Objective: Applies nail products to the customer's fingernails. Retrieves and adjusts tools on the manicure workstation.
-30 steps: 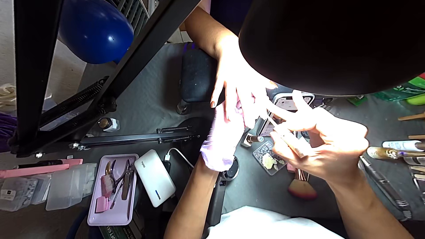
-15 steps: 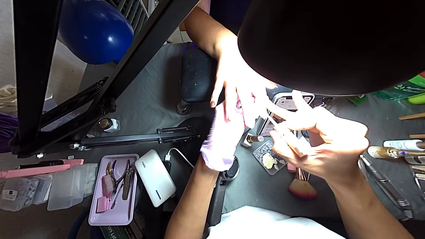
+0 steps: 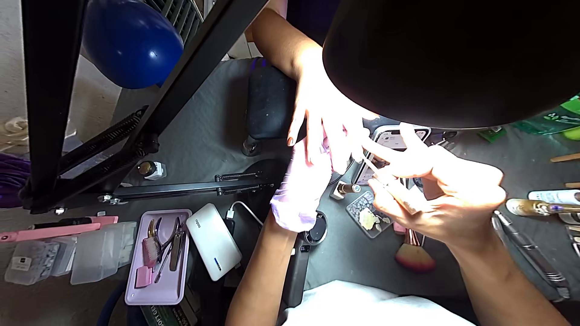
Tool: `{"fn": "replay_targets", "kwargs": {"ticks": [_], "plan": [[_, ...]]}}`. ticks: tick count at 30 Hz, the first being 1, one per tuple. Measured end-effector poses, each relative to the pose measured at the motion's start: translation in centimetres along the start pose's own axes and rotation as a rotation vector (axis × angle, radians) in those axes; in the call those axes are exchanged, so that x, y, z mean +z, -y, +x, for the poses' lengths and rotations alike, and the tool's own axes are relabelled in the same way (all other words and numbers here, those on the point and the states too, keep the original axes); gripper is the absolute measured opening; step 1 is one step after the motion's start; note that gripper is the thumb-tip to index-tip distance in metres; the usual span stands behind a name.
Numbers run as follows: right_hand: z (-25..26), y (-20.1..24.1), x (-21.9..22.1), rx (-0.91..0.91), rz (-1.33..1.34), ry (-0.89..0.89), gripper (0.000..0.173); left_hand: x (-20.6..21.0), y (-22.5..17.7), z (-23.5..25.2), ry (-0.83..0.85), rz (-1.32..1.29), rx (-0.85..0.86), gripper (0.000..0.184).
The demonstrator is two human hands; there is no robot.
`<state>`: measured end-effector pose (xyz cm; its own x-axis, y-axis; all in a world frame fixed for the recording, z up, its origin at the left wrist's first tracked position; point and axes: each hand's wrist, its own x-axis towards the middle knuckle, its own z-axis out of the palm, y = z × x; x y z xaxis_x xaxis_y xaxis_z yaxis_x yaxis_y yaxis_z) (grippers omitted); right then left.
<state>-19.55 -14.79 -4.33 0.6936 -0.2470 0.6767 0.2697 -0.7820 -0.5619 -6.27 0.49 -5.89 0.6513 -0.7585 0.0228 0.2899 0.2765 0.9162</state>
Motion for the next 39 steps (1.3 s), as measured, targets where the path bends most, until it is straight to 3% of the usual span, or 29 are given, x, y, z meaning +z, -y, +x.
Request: {"fn": "replay_targets", "kwargs": {"ticks": [27, 39], "plan": [[0.05, -0.01, 0.05, 0.009, 0.001, -0.012, 0.011, -0.14, 0.41, -0.01, 0.052, -0.15, 0.035, 0.017], [0.04, 0.01, -0.03, 0.015, -0.008, -0.018, 0.01, 0.28, 0.15, -0.13, 0.015, -0.076, 0.035, 0.015]]}}
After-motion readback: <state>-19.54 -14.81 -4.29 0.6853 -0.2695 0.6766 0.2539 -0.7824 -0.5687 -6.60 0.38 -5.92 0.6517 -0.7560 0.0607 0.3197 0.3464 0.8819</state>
